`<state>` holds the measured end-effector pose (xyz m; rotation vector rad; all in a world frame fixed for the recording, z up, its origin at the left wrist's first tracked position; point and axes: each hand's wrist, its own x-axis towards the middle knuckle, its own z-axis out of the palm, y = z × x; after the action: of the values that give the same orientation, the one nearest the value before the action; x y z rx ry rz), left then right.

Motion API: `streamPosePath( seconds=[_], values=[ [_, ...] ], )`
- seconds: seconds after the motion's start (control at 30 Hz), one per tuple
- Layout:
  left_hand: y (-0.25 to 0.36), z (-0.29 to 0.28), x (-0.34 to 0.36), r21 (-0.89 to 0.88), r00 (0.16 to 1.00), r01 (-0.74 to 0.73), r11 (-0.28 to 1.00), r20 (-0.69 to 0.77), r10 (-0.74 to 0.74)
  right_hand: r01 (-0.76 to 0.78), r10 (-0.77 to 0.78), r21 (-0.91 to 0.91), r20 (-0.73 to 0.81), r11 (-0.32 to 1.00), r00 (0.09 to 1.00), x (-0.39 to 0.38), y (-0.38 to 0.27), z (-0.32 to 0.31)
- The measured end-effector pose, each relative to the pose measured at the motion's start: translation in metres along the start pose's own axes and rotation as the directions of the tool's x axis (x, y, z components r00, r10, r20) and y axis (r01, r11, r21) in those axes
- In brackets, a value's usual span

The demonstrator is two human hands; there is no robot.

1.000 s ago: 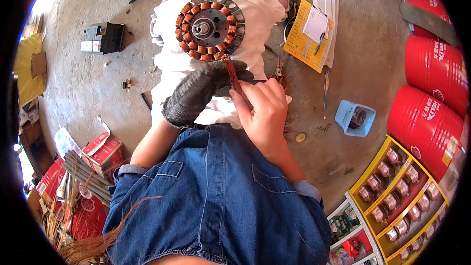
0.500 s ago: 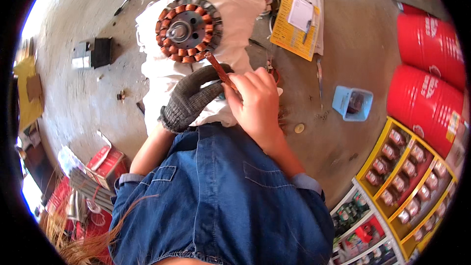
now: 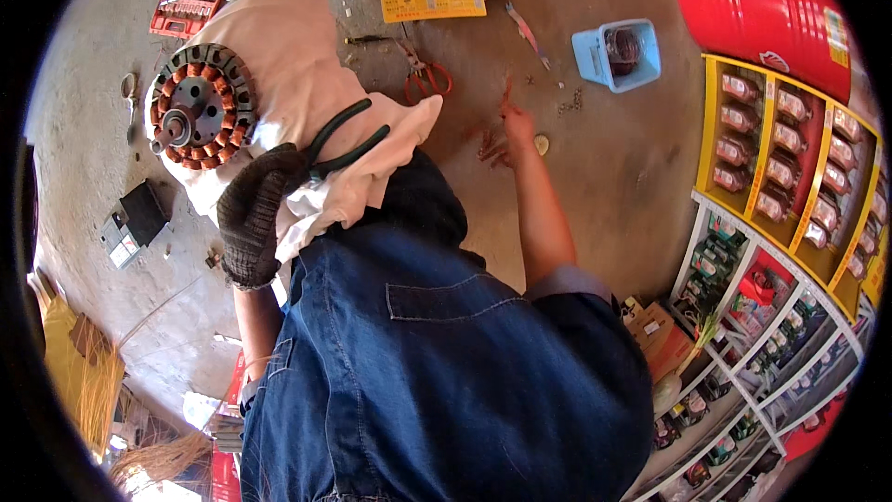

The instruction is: The person sits on the floor and uses pliers to remove copper wire coils from a motor stator. They systematically pull out the wire bundles from the slots of the stator core, holding the component steady with one hand while manipulating the pliers with the other.

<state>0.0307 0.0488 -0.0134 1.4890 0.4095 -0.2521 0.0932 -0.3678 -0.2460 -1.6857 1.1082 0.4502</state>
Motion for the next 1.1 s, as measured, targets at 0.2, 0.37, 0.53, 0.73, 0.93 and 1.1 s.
streamPosePath(
  seconds=[0.2,0.37,0.53,0.73,0.93,1.1],
  values=[
    [0.005,-0.002,0.0,0.115,0.997,-0.06,0.992,0.047,0.055,-0.169,0.191,-0.148,0.146,0.974,0.971,0.033,0.133,-0.013],
    [0.0,0.003,0.003,0.148,0.999,-0.026,0.989,0.038,0.021,0.113,-0.143,-0.203,-0.142,0.973,0.979,0.08,0.228,-0.021],
    [0.006,0.003,0.001,0.239,0.995,-0.1,0.966,0.014,0.099,0.179,-0.291,-0.493,-0.16,0.851,0.943,0.074,0.229,-0.01],
    [0.003,-0.019,-0.011,0.35,0.99,-0.102,0.931,-0.055,0.13,0.236,-0.268,-0.287,-0.075,0.928,0.961,0.066,0.191,0.009],
    [-0.027,-0.064,-0.033,0.321,0.938,-0.337,0.885,0.041,0.343,0.698,-0.695,0.087,-0.065,0.711,0.716,-0.084,-0.01,0.094],
    [-0.023,-0.062,-0.044,0.347,0.972,-0.182,0.92,-0.075,0.221,0.915,-0.933,0.179,0.07,0.361,0.354,-0.192,-0.106,0.112]
  ],
)
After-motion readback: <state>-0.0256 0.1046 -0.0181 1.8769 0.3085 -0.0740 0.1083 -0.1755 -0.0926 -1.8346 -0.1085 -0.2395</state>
